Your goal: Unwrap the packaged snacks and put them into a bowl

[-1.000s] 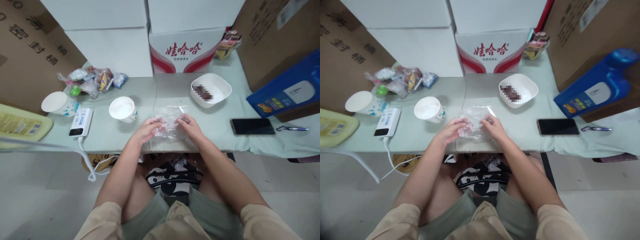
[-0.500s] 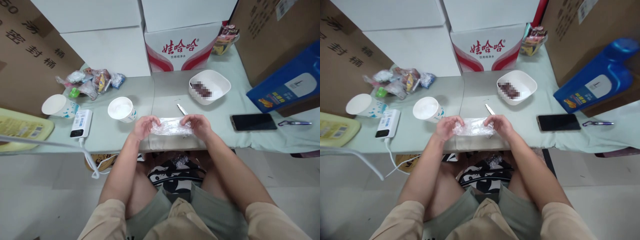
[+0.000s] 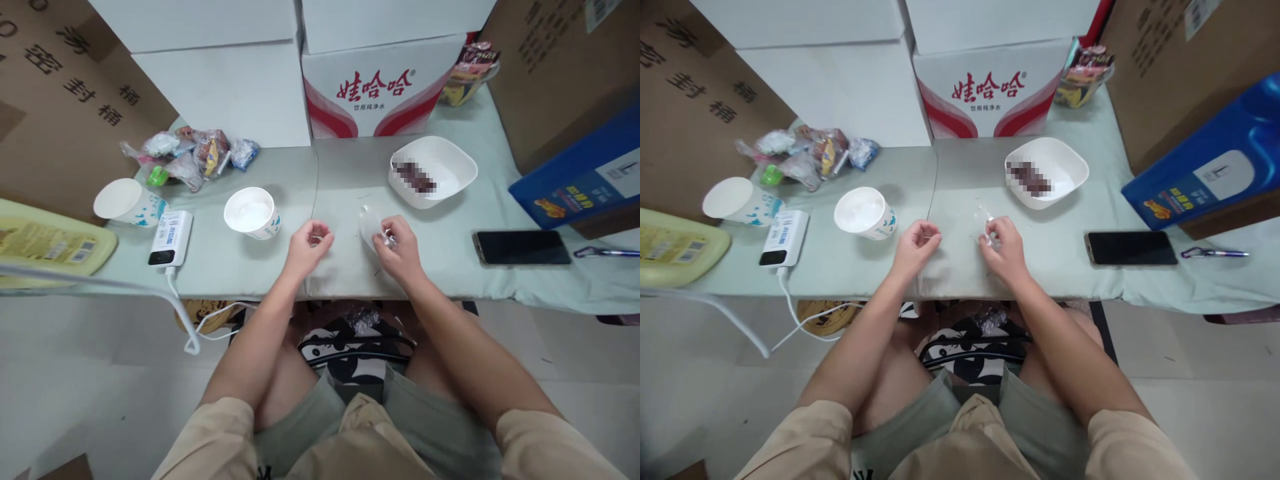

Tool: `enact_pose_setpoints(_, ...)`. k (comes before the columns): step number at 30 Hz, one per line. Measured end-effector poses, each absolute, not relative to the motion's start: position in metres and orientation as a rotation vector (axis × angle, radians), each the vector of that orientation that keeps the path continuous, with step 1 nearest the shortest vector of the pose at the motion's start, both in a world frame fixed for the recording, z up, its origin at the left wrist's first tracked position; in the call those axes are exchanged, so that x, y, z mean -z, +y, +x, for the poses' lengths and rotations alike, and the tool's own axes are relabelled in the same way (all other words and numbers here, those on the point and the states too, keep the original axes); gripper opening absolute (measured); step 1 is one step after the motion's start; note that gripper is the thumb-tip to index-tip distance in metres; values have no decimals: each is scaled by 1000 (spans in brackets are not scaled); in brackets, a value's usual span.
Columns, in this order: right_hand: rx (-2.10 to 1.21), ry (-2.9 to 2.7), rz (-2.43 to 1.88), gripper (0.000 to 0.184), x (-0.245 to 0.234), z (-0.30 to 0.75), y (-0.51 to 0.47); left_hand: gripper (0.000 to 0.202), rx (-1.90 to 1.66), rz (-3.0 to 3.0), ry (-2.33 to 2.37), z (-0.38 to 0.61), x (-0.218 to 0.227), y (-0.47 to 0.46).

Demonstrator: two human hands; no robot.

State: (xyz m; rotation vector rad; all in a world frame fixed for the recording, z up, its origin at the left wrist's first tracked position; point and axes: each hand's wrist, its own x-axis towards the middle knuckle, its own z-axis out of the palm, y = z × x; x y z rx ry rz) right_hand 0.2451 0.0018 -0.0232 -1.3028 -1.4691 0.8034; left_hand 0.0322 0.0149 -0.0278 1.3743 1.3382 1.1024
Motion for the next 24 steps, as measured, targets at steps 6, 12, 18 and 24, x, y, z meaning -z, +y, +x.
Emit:
enact_pose_setpoints(6, -1262, -1370, -1137, 24, 25, 221, -12, 70, -993, 1265, 938, 52, 29, 7)
enact_pose_setpoints(12, -1161, -1107, -1284, 32, 22, 202, -17, 33, -1172, 1054, 974, 49, 24, 5)
enact_pose_setpoints(18, -1115, -1398, -1210, 69, 10, 192, -12, 36, -1196, 1012, 911, 30, 18, 4)
enact_pose_setpoints(24, -900, -1462, -1278, 47, -17, 177, 23, 27, -1598, 1153, 868, -2, 7, 1)
